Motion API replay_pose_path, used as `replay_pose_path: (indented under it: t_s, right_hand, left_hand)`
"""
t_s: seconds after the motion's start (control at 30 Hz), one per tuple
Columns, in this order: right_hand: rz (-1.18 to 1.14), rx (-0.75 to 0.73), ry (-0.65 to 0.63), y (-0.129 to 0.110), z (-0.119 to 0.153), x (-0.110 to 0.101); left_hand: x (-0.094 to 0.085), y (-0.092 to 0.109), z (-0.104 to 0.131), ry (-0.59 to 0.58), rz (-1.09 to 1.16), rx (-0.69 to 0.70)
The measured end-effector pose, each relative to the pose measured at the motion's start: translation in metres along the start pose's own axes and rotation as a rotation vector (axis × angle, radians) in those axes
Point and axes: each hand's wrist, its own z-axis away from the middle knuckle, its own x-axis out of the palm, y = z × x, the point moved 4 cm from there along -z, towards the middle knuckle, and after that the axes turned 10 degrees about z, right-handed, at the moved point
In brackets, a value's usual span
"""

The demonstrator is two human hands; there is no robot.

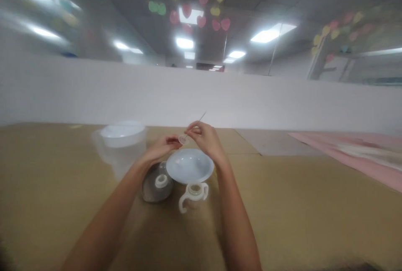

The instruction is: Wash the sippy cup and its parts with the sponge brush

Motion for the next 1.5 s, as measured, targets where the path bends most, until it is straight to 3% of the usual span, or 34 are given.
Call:
replay_pose_path:
  t_s: [0.13, 0.3, 0.4, 0.7, 0.83, 0.9, 1.07, 1.17, 1.23, 1.33, 1.43, 1.5]
  right_hand:
    - [-0.026, 0.0, 0.119, 0.003, -0.003, -0.009]
    - [-0.128, 0.007, 0.457, -0.007, 0.006, -0.027]
    - [-0.06, 0.019, 0.57, -0.008, 0.008, -0.026]
    - [0.166, 0.001, 0.347, 0.015, -0.012, 0.02]
    - [0.05, -0.063, 0.302, 0.019, -0.017, 0.028]
    - [-0.097, 0.009, 0.347, 0.028, -0.019, 0.02]
    - [-0.389, 0.183, 0.694, 0.058, -0.012, -0.031]
    - [-0.445, 0.228, 0.847, 0.076, -0.005, -0.058]
    - [-0.406, 0.276, 0.904, 0.092, -0.003, -0.065]
    - [-0.323, 0.406, 0.756, 0.123, -0.008, -0.05]
    - [-0.303, 0.594, 0.476, 0.155, -0.013, -0.012]
    - [-0.293, 0.649, 0.406, 0.171, -0.01, 0.009]
  left_hand:
    - [0.007, -0.006, -0.003, -0.086, -0.044, 0.024]
    - [0.024, -0.004, 0.001, -0.173, -0.17, 0.037]
    - [0.029, 0.002, 0.003, -0.156, -0.138, 0.065]
    - [0.022, 0.006, -0.001, -0.07, 0.086, 0.071]
    - [0.016, 0.011, 0.0, -0.068, 0.042, 0.08]
    - [0.016, 0.015, 0.003, -0.074, -0.012, 0.065]
    - [0.033, 0.022, 0.01, -0.159, -0.141, 0.004]
    - [0.041, 0.019, 0.009, -0.202, -0.167, -0.009]
    - [0.041, 0.014, 0.007, -0.195, -0.176, -0.009]
    - [0.032, 0.005, 0.002, -0.146, -0.224, 0.013]
    - [0.015, -0.001, 0.0, -0.06, -0.419, 0.063]
    - [0.005, -0.003, 0.001, -0.015, -0.551, 0.073]
